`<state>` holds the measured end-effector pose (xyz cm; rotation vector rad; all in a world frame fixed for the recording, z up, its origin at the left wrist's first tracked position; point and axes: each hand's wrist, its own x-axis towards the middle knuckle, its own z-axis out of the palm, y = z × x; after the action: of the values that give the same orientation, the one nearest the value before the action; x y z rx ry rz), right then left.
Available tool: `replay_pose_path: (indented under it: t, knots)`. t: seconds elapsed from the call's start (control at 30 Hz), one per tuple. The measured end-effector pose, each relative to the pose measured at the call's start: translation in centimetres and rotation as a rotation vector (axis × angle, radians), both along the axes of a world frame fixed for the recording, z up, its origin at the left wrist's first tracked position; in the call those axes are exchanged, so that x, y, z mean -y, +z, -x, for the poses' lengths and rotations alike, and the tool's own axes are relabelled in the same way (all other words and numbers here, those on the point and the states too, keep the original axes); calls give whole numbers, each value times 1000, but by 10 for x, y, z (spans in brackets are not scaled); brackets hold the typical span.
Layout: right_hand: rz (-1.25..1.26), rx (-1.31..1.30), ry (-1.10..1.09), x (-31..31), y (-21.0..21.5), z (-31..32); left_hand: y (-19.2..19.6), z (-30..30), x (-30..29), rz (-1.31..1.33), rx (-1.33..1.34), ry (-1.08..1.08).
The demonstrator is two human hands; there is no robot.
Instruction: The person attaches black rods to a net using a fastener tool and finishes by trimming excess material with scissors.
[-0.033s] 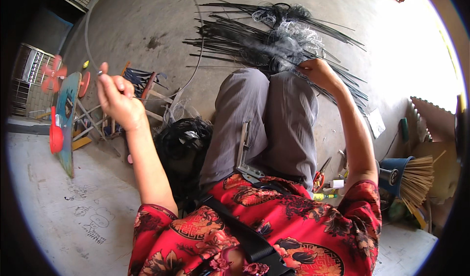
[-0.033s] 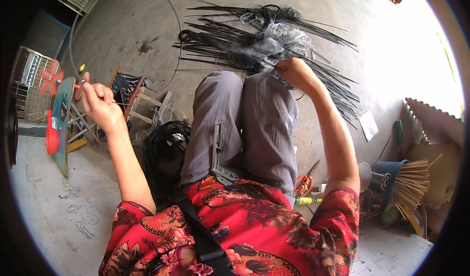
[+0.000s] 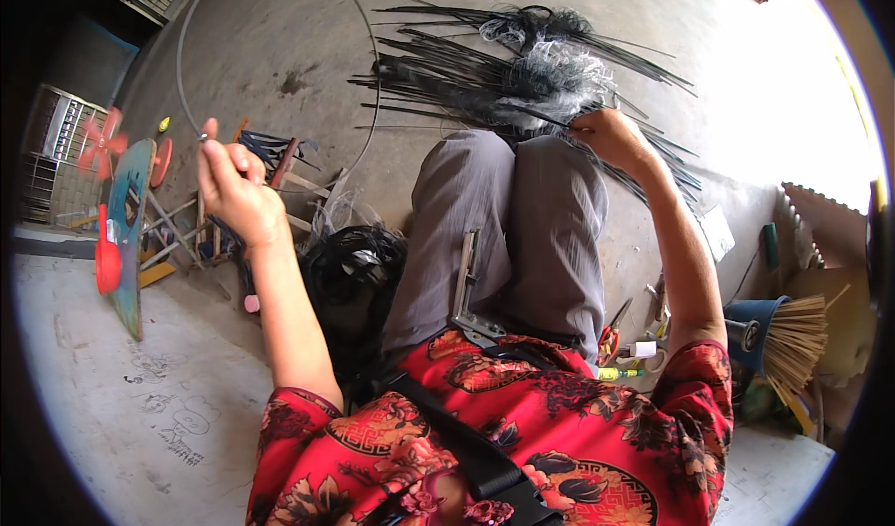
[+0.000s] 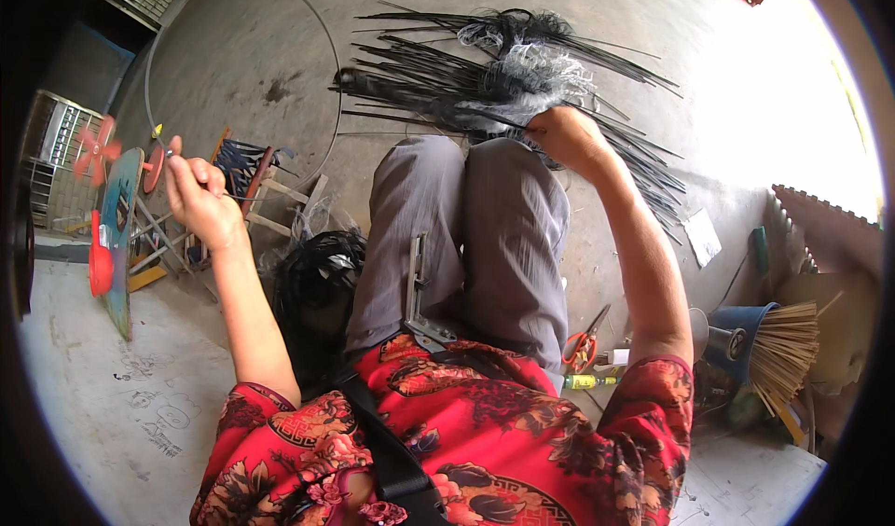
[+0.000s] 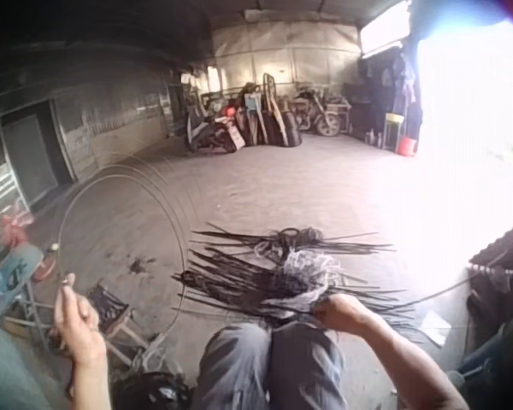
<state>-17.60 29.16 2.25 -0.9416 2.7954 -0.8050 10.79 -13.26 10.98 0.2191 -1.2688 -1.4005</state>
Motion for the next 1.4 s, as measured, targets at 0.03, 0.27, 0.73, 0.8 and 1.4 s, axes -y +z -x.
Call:
replay_pose_path:
  t: [0.03,0.27,0.73,0.8,1.4]
  knots:
    - [-32,-7,49,-4,18,3,-8,3,1,5,23,4]
    - [67,125,-25,-59,15,12,1,21,-9,-1,-32,-84]
    - [636,471,-266,-137,3,-108,-88,40,51,613,679,576]
    - [755,442,-290,-136,4,-129,-89,43,15,732,701,708]
    - [69,-616,-69,-60,-40,-181,-100,88,-25,-536,-35,-754]
